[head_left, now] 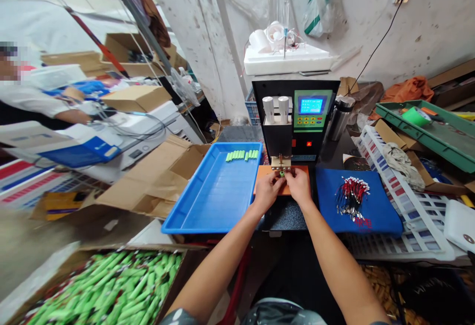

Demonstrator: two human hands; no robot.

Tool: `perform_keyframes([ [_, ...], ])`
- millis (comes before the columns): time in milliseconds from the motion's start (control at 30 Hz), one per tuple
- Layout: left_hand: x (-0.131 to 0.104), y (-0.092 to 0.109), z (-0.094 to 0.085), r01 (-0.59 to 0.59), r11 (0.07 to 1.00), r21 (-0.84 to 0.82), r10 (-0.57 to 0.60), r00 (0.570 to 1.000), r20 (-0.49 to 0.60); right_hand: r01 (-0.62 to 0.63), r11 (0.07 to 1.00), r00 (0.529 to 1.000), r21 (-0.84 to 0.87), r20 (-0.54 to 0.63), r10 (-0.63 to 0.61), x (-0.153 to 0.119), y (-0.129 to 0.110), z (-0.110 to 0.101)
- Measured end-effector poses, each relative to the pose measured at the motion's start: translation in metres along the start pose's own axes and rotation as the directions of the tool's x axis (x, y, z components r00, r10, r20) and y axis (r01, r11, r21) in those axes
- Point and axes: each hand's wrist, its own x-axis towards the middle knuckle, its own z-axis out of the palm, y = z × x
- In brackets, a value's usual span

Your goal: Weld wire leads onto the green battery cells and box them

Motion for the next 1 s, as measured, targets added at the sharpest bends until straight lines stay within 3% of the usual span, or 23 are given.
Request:
perform_keyframes([
  [733,0.0,0.0,0.0,0.043,0.999,0.014,-0.043,0.999,0.01,0.0,0.999,1.0,-0.045,0.029,0.001,0.001,0.005,-0.001],
  [1000,0.005,-0.006,0.003,0.065,0.997,-0.052,-0.063,0.997,0.037,-0.041,0.981,0.986,0.191,0.167,0.009,-0.022,0.007,-0.011],
])
